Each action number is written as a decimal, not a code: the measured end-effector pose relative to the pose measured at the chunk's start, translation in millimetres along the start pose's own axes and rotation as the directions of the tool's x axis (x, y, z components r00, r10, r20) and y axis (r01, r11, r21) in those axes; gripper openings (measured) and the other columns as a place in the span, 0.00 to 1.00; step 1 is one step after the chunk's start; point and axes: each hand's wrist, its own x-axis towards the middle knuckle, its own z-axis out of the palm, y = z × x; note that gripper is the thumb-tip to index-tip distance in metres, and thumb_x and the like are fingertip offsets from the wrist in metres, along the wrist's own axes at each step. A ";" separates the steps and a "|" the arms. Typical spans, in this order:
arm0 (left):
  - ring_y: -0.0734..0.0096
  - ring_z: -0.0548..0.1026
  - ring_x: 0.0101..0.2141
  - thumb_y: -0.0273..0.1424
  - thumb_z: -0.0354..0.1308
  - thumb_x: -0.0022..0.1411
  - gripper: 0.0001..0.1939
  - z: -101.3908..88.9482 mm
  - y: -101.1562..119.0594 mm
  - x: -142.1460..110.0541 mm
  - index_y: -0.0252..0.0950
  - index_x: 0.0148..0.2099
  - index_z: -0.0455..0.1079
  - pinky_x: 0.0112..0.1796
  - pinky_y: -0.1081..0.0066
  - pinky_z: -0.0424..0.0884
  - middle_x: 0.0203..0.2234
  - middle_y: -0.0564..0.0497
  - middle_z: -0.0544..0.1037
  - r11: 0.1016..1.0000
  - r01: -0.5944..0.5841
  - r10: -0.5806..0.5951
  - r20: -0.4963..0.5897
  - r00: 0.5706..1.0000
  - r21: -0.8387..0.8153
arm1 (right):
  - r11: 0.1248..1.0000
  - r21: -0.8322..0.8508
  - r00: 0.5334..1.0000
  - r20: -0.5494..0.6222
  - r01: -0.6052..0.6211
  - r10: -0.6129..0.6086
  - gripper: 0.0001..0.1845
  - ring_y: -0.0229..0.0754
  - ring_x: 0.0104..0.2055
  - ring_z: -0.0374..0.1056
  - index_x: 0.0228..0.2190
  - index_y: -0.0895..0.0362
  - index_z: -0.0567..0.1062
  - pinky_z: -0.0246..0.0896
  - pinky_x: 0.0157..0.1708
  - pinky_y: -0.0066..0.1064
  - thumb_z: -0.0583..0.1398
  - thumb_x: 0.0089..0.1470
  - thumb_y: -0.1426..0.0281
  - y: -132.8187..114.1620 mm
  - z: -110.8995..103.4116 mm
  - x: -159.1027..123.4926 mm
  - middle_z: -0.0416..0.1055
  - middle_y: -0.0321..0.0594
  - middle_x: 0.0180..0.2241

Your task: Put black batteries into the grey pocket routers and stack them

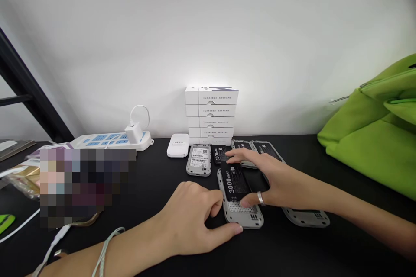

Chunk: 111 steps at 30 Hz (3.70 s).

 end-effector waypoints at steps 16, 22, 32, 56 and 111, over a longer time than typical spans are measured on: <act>0.76 0.60 0.17 0.31 0.55 0.55 0.11 3.3 -4.9 2.1 0.38 0.24 0.56 0.23 0.72 0.51 0.13 0.61 0.60 1.000 -0.027 0.027 -0.004 1.000 -0.007 | 0.988 0.131 0.995 0.043 0.085 -0.092 0.28 0.48 0.50 0.66 0.53 0.45 0.68 0.60 0.53 0.39 0.65 0.52 0.56 -19.1 28.8 -18.6 0.73 0.35 0.43; 0.76 0.59 0.17 0.32 0.55 0.56 0.12 3.2 -4.8 1.6 0.37 0.24 0.56 0.23 0.72 0.51 0.12 0.61 0.60 1.000 -0.014 0.014 0.007 1.000 0.000 | 0.958 0.287 0.999 -0.041 0.018 -0.006 0.22 0.43 0.39 0.68 0.43 0.48 0.71 0.64 0.43 0.38 0.69 0.46 0.62 -19.6 30.6 -14.0 0.72 0.32 0.34; 0.77 0.58 0.17 0.43 0.58 0.60 0.21 1.0 -2.1 1.8 0.37 0.24 0.55 0.24 0.73 0.51 0.13 0.61 0.60 1.000 -0.012 0.012 0.020 1.000 0.003 | 0.765 0.644 0.948 -0.242 -0.001 0.205 0.24 0.43 0.33 0.76 0.35 0.54 0.73 0.69 0.38 0.35 0.75 0.35 0.69 10.6 -11.2 24.2 0.78 0.34 0.27; 0.76 0.58 0.18 0.44 0.59 0.59 0.21 2.1 -2.7 2.5 0.37 0.25 0.55 0.24 0.71 0.51 0.13 0.61 0.61 0.999 -0.008 0.005 0.049 0.999 0.048 | 0.780 0.612 0.953 -0.294 0.128 0.074 0.22 0.42 0.34 0.75 0.31 0.53 0.67 0.73 0.38 0.37 0.73 0.39 0.64 5.1 26.8 23.2 0.74 0.33 0.28; 0.73 0.54 0.18 0.38 0.39 0.73 0.22 -0.5 -8.0 0.1 0.37 0.25 0.51 0.25 0.68 0.48 0.16 0.58 0.56 0.996 -0.085 0.085 0.026 0.996 -0.007 | 0.944 -0.204 0.964 0.115 0.258 -0.238 0.35 0.58 0.65 0.53 0.60 0.50 0.63 0.56 0.60 0.49 0.58 0.55 0.48 -6.7 -18.3 25.5 0.58 0.43 0.64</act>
